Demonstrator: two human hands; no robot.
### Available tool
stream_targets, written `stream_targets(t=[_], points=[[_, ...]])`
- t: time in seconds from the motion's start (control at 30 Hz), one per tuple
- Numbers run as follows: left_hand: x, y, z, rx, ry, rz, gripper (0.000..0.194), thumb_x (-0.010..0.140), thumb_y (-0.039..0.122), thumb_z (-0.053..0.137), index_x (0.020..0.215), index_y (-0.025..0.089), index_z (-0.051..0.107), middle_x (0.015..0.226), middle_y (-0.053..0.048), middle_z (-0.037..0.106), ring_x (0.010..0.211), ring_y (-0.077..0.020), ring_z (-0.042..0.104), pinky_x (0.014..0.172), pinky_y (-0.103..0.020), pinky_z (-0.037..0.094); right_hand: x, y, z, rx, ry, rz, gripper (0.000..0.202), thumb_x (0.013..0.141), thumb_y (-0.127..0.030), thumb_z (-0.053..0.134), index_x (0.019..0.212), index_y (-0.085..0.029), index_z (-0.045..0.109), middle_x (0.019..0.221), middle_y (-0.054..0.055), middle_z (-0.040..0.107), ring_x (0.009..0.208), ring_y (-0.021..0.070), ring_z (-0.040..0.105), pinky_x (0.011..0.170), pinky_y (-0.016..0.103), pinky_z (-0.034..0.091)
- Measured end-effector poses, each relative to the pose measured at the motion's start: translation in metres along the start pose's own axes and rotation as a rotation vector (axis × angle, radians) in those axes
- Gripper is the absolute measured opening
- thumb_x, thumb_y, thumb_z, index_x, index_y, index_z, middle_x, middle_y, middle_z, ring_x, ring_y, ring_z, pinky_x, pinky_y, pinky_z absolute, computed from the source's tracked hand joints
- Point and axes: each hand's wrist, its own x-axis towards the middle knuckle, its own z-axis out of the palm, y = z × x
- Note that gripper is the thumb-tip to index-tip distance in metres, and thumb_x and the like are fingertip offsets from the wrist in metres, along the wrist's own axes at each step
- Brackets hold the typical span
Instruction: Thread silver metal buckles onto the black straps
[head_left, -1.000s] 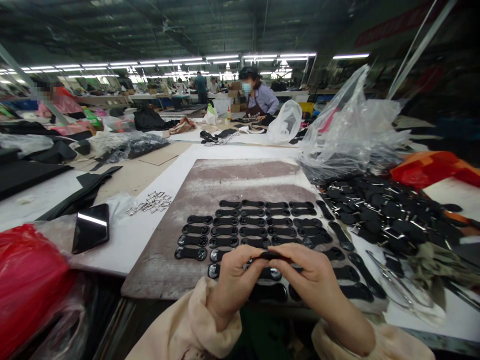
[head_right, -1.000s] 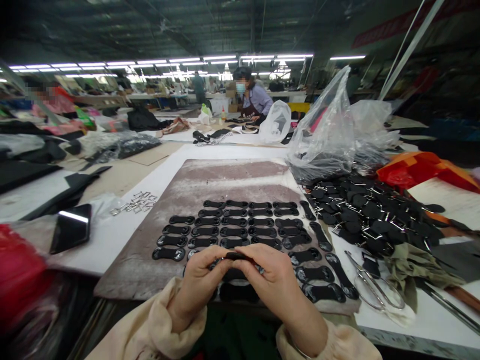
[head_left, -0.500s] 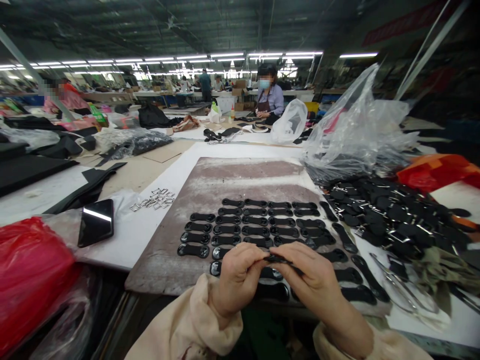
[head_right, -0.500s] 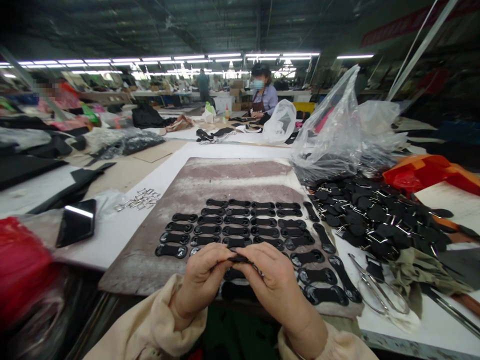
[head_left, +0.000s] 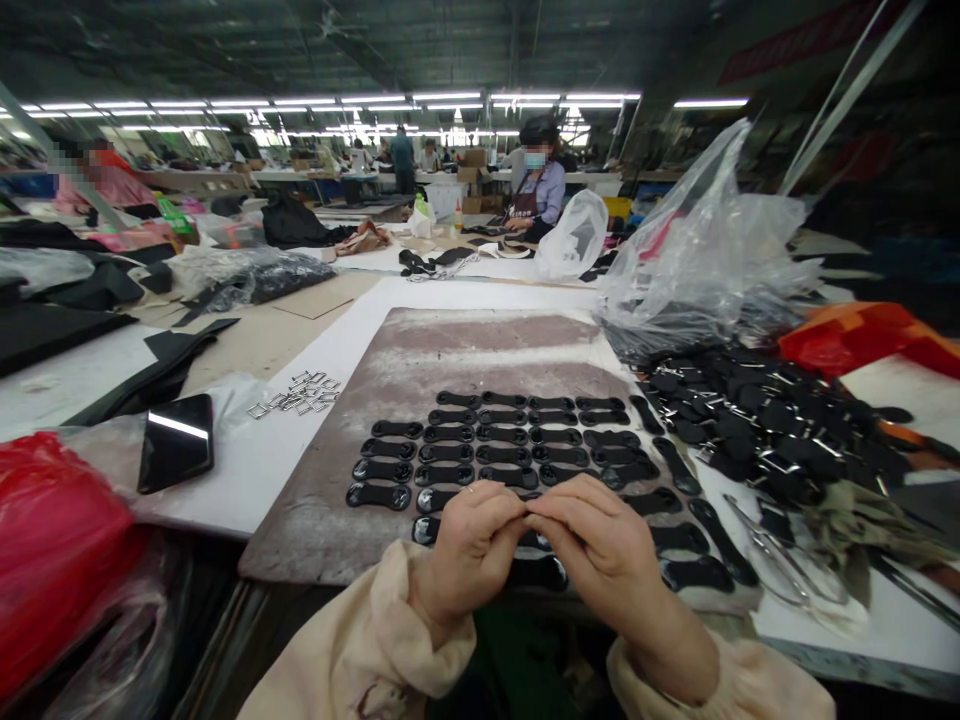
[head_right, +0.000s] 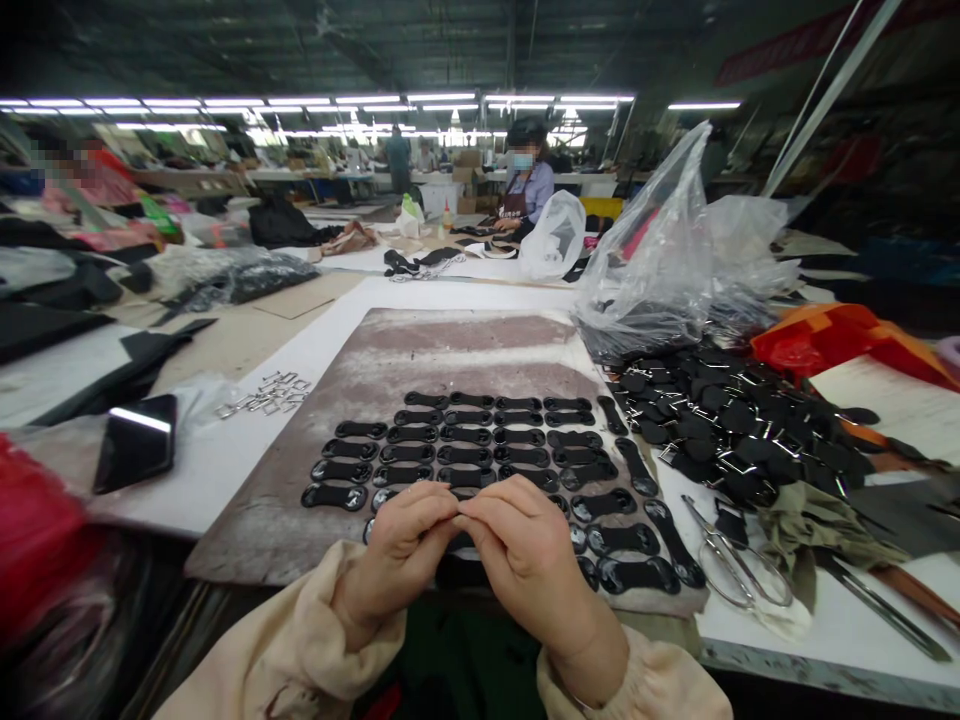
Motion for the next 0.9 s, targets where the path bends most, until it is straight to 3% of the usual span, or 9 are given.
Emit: stream_targets(t=[0.17,0.3,0.43,0.63,0.9], points=[[0.002,0.003,-0.001,-0.127,0.060,-0.193,0.013,0.086,0.019,0.053,0.083,0.017,0.066,0.076,-0.004,0.064,0.071,-0.0146,0.059,0.068,-0.025,0.046,0.000,0.007,-0.001,0.014,-0.031,0.107,0.038,0.088,-0.028,0.061,0.124,-0.022,0.054,0.100,0.007,0.065,0.089,0.0210,0.061,0.079,0.034,0.051],[0.003,0.004,0.000,-0.199,0.068,-0.284,0.014,0.085,0.022,0.055,0.087,0.017,0.068,0.078,-0.003,0.066,0.073,-0.0151,0.060,0.070,-0.026,0.046,0.000,0.008,-0.005,0.023,-0.041,0.172,0.010,0.089,-0.024,0.057,0.091,-0.021,0.066,0.084,0.004,0.065,0.078,0.0187,0.061,0.070,0.029,0.049],[0.005,0.005,0.000,-0.208,0.074,-0.311,0.020,0.084,0.021,0.057,0.101,0.018,0.067,0.083,-0.004,0.067,0.076,-0.0155,0.060,0.074,-0.026,0.046,0.000,0.004,-0.006,0.050,-0.078,0.172,0.015,0.090,-0.024,0.053,0.079,-0.020,0.063,0.074,0.003,0.062,0.071,0.0180,0.059,0.064,0.028,0.046],[0.009,0.008,0.001,-0.181,0.060,-0.225,0.014,0.082,0.018,0.056,0.072,0.015,0.066,0.068,-0.003,0.063,0.065,-0.0135,0.056,0.063,-0.023,0.042,0.000,0.008,-0.005,0.065,-0.137,0.135,0.022,0.093,-0.027,0.047,0.074,-0.021,0.057,0.067,0.000,0.057,0.061,0.0154,0.056,0.055,0.025,0.043],[0.008,-0.001,0.012,-0.059,0.203,0.050,0.019,0.084,0.019,0.048,0.070,0.017,0.060,0.061,-0.004,0.060,0.060,-0.0141,0.052,0.057,-0.025,0.039,0.002,0.020,-0.001,-0.155,-0.155,-0.068,0.028,0.093,-0.024,0.043,0.067,-0.021,0.052,0.062,0.002,0.055,0.058,0.0173,0.056,0.051,0.025,0.045]])
